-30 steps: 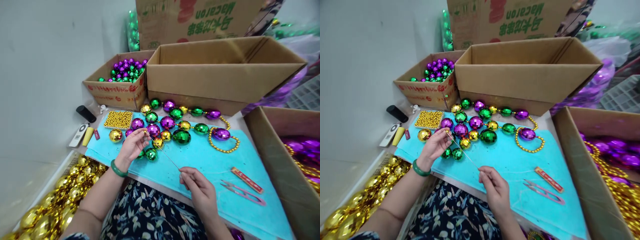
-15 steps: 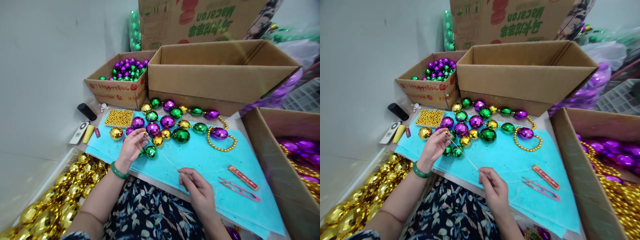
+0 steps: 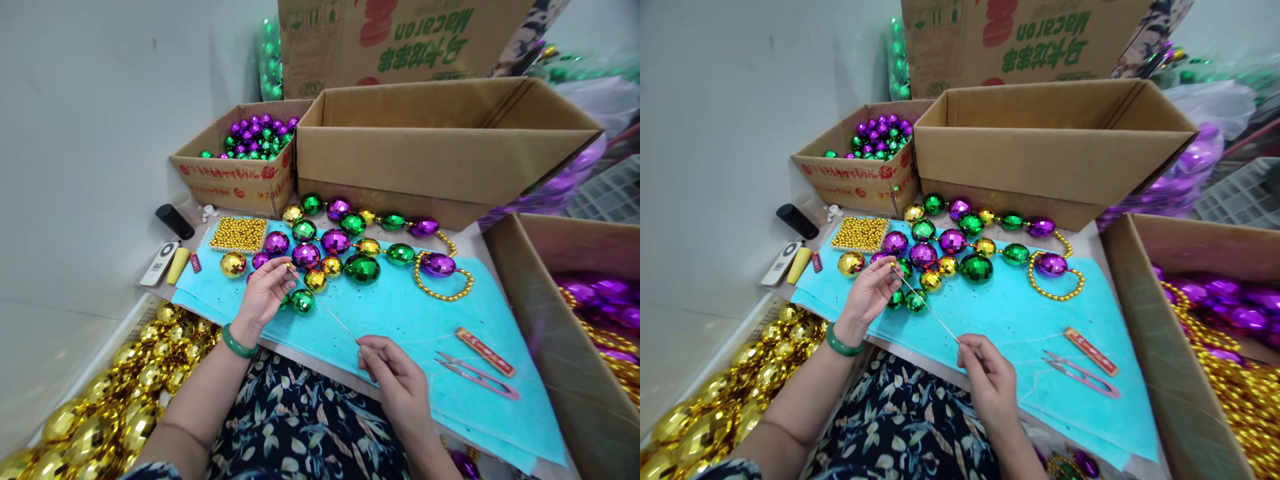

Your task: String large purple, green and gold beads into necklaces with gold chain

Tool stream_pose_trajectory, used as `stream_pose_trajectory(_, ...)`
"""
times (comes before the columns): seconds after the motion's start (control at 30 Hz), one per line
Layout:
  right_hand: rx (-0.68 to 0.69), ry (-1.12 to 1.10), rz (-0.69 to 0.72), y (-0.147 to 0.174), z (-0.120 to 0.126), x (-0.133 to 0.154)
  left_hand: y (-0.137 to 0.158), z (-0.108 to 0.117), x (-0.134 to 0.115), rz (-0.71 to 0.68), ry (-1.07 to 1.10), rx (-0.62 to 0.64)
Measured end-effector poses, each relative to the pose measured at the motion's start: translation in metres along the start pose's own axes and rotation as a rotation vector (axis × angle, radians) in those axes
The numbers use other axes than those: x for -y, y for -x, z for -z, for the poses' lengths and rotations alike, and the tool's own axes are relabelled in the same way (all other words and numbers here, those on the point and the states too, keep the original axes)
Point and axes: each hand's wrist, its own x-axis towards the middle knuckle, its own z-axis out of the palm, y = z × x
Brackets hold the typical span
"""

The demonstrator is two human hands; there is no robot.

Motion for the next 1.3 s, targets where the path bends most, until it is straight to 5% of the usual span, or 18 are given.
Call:
stream_pose_trajectory(0.63,0.009,-0.006,-0.045,-0.001,0.002,-0.001,0.001,0.005,0.003,-0.034,-0.058,0.008)
stream_pose_trajectory(0.87,0.058,-0.16,-0.209,-0.007,-0.009,-0.013,0.016,0.009,0.024,-0.292,-0.569,0.131)
stream_pose_trajectory(1.03,-0.012,-0.294,-0.271,-0.008,-0.002,-0.023,0.018,0.047,0.014,-0.583,-0.929,-0.15)
stream_pose_trajectory(1.3,0.002,-0.251,-0.273,-0.01,-0.003,-0.023,-0.001,0.096,0.009,-0.545,-1.246,-0.258)
